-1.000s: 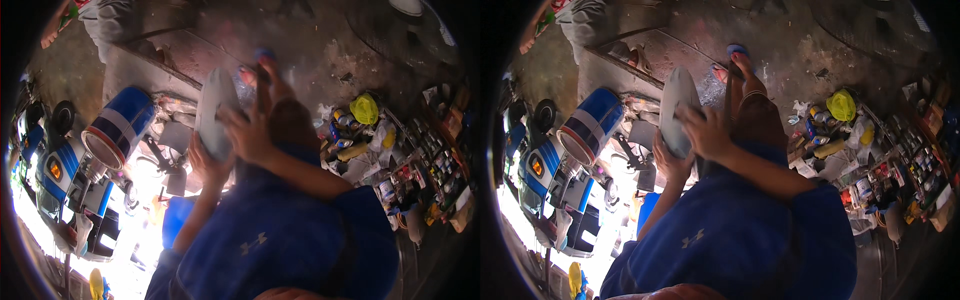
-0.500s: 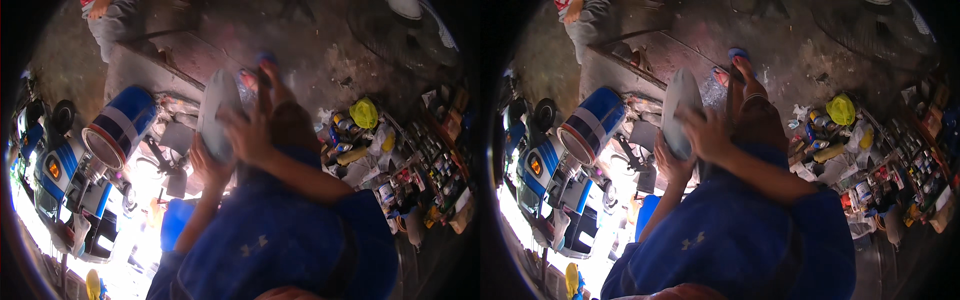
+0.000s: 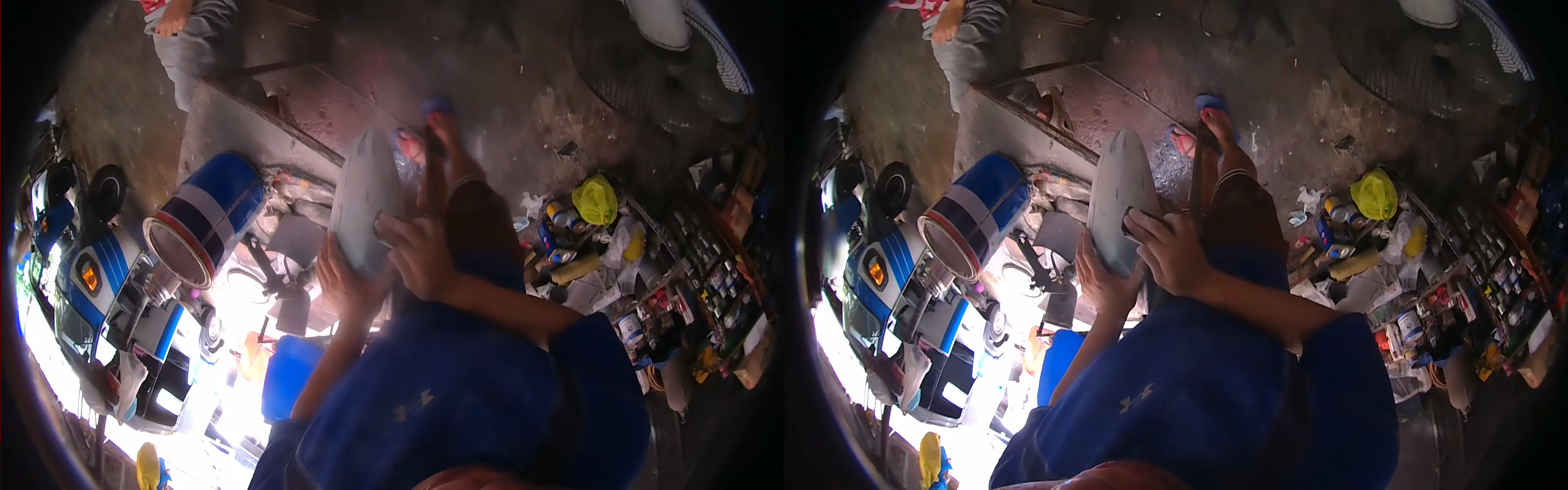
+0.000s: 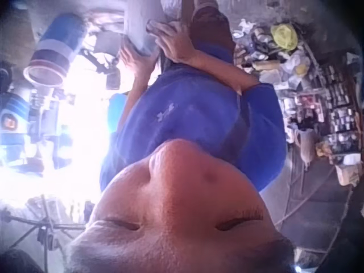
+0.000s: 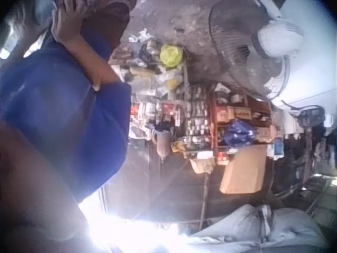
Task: The person sands a light-colored automotive fender panel by hand using a sanding block and sandpaper, periodically wiping the surface with a cloth.
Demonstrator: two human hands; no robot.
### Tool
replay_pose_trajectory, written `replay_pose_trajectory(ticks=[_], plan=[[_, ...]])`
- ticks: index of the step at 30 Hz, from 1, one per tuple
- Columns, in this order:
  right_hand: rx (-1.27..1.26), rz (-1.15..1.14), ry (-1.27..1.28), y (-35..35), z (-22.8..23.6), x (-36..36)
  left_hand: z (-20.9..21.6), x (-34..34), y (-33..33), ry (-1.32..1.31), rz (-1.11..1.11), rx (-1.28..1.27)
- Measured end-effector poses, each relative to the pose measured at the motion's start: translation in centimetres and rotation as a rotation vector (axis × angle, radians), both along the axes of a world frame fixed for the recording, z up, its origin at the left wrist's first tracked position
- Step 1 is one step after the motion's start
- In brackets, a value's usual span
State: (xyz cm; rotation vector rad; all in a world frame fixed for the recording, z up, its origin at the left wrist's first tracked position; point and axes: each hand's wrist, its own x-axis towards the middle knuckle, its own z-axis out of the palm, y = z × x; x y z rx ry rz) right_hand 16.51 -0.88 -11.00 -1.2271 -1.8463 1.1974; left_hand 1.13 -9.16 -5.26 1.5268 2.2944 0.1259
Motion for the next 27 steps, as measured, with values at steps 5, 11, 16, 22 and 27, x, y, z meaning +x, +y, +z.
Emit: replay_pose_trajectory(ticks=[5, 11, 16, 22, 27], plan=[[-0.129, -0.074, -0.260, 4.2, -3.3, -0.4, 0.7, 1.1, 0.4, 0.045, -0.032, 0.042], [-0.125, 0.076, -0.258, 0.5, 0.4, 0.5, 1.1, 0.5, -0.1, 0.038, -0.004, -0.002], [-0.251, -0.031, -0.320, 0.7, 0.5, -0.2, 0.7, 0.1, -0.3, 0.030, 0.008, -0.011], [-0.290, -0.087, -0.264, 5.8, -2.4, -1.6, 1.0, 0.5, 0.0, 0.007, 0.039, -0.070], [0.006, 0.153, -0.109, -0.5, 0.6, 1.1, 0.9, 0.2, -0.5, -0.004, 0.015, -0.015]])
